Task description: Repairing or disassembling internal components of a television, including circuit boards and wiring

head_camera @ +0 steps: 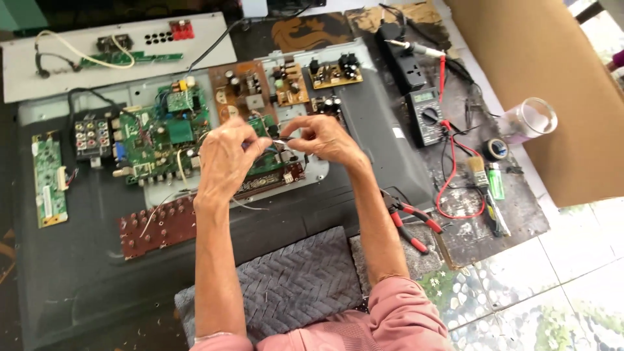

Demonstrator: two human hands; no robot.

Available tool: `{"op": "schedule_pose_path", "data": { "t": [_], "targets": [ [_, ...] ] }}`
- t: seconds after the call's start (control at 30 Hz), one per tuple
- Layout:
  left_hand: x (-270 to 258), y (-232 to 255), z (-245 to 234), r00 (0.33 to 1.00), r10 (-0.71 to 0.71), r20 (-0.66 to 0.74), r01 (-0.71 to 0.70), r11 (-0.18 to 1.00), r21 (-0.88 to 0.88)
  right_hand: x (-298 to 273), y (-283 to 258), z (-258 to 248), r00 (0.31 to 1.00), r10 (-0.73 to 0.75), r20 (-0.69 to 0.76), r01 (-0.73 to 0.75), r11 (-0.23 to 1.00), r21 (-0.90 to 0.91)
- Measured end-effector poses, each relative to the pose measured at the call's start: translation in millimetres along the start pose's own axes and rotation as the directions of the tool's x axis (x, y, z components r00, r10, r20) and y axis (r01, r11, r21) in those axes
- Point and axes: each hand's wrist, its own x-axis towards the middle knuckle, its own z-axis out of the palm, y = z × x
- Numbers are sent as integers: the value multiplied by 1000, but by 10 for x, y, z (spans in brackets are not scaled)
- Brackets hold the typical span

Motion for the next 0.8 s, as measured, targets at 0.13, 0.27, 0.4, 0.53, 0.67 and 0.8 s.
{"op": "schedule_pose_path", "data": {
  "t": [0.13, 0.27, 0.4, 0.53, 0.67, 0.8],
  "targets": [
    [-9, -164, 57, 991, -118, 67, 107, 983, 146, -3, -36, -20, 1000, -8, 14, 8, 999, -38],
    [-36, -226, 68, 964, -247, 95, 229, 960, 163, -22, -60, -7, 1000, -3, 5, 3, 1000, -21],
    [16, 151, -138, 935, -351, 43, 349, 936, 54, -2, -47, -25, 998, -63, 25, 63, 998, -26],
    [-9, 75, -76, 971, -237, -28, 238, 963, 128, 0, -27, -53, 996, -86, 40, 87, 996, -20],
    [-5, -10, -24, 983, -169, -68, 179, 962, 206, -12, -31, -83, 992, -105, 74, 109, 993, -51],
    [6, -268, 95, 987, -119, -106, 139, 967, 211, 83, 159, -75, 976, -170, 133, 186, 975, -120]
  ]
}}
